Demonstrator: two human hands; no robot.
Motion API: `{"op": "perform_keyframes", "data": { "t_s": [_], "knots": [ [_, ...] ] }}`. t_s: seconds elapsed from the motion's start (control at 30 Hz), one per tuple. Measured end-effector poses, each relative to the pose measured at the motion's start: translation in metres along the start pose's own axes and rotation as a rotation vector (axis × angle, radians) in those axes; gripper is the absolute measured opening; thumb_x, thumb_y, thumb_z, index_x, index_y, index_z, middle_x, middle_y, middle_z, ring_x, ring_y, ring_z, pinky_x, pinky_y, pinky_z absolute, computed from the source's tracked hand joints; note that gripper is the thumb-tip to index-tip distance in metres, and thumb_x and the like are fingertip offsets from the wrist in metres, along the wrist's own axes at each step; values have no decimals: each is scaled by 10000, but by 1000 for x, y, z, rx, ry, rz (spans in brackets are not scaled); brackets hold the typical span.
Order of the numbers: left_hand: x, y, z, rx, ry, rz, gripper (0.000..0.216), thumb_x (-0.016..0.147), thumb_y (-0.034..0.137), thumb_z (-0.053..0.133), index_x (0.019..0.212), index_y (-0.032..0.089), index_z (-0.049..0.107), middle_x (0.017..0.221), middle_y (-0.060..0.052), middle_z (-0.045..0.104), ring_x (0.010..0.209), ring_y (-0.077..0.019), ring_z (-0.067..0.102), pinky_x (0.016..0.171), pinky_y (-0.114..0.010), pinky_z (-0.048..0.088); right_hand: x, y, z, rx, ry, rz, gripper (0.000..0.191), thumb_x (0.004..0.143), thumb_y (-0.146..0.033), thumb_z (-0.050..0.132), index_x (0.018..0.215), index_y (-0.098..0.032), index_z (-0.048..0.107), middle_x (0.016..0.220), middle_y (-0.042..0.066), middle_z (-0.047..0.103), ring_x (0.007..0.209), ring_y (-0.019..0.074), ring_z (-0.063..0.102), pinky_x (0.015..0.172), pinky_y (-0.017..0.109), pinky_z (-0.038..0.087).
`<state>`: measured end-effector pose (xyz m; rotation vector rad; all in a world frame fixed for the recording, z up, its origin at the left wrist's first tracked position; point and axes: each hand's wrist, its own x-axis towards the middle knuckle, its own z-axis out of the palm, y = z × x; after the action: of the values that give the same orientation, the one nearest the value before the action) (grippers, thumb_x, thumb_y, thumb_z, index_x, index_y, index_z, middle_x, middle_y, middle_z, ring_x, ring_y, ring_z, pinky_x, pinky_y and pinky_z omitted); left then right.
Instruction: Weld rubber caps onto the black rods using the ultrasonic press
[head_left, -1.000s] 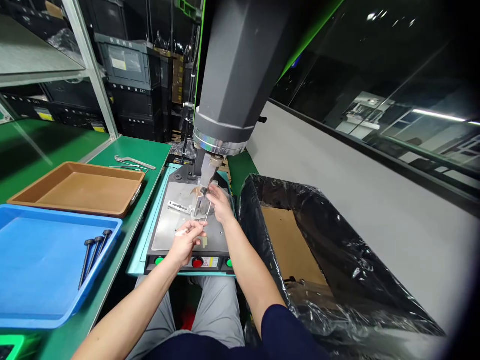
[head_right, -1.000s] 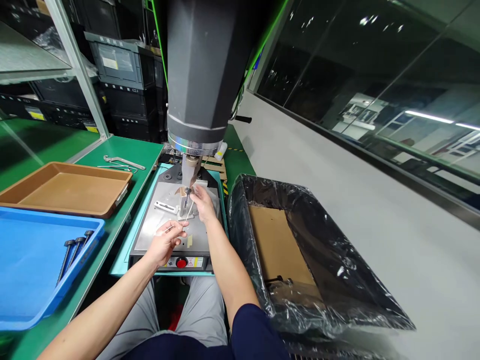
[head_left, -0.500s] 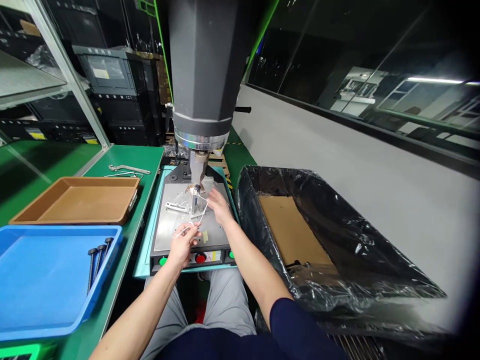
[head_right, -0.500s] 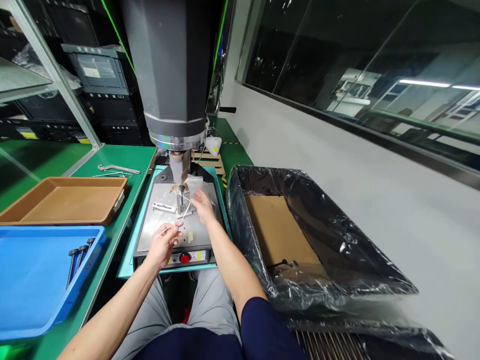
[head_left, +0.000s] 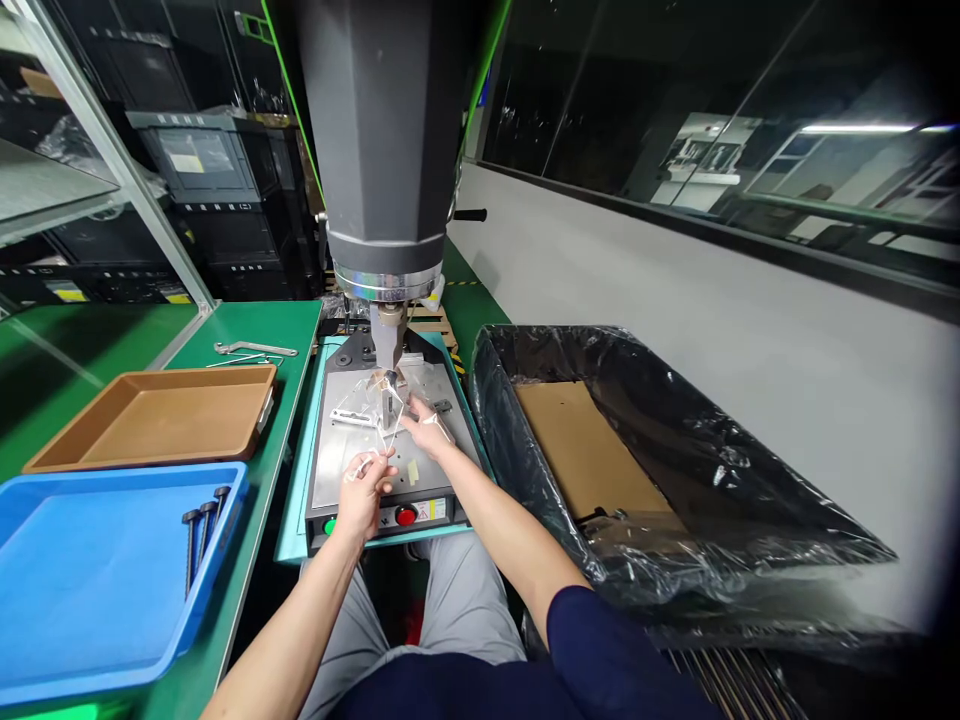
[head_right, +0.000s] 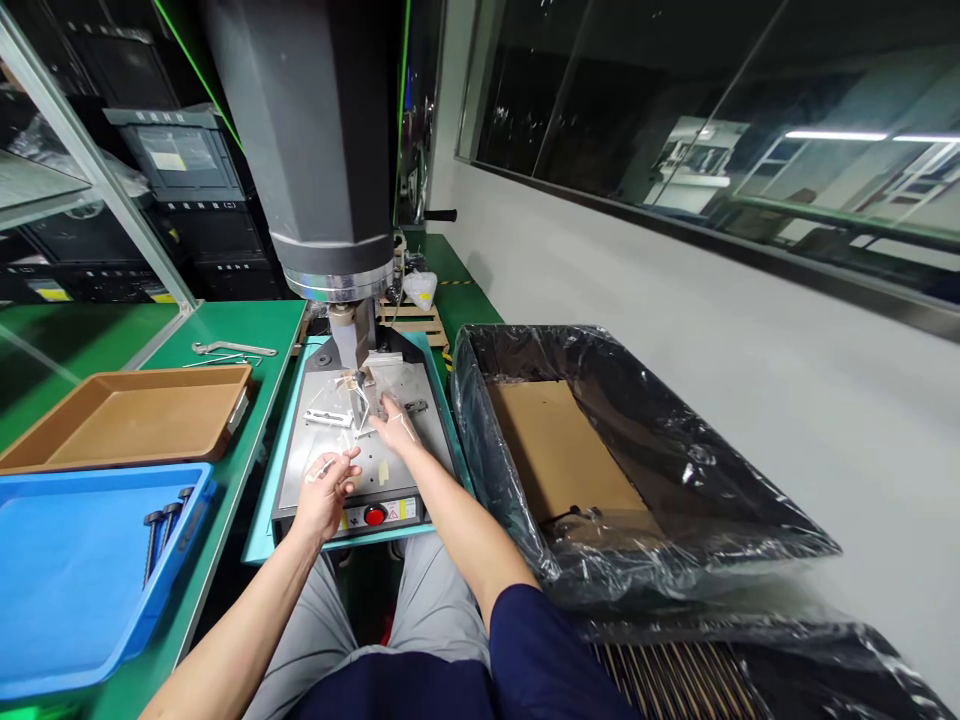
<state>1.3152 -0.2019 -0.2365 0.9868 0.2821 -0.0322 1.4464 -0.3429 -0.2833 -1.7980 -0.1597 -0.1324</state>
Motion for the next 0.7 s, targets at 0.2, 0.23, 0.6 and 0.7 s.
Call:
{"op": "perform_keyframes", "data": {
  "t_s": [0.2,0.23,0.6,0.7],
  "knots": [
    [0,2,-1,-18,47,55,395,616,365,846,807,176,556,1074,-76,709,724,-127,669,511,-188,404,-1,-3,-2,-62,10,-1,629,763,-240,653,1378,-238,524,1371,93,566,1222,246,552,1060,415,411],
    [0,2,-2,-13,51,65,389,618,367,843,808,177,562,1071,-75,709,724,-128,669,511,-189,405,1,-5,-2,-60,13,-10,624,761,-231,649,1373,-235,529,1367,93,569,1226,246,549,1062,414,408],
    [5,-1,-13,-30,81,107,393,608,351,855,843,165,601,1115,-96,703,728,-121,682,510,-188,446,6,-20,-2,-111,29,-18,583,733,-157,624,1307,-240,572,1279,73,625,1188,248,572,1047,413,419],
    [6,-1,-15,-40,83,96,391,607,345,859,832,164,596,1124,-98,701,730,-119,685,514,-183,451,6,-23,-2,-178,9,-26,560,752,-157,617,1305,-233,571,1246,75,637,1163,254,583,1032,422,434]
  ]
}}
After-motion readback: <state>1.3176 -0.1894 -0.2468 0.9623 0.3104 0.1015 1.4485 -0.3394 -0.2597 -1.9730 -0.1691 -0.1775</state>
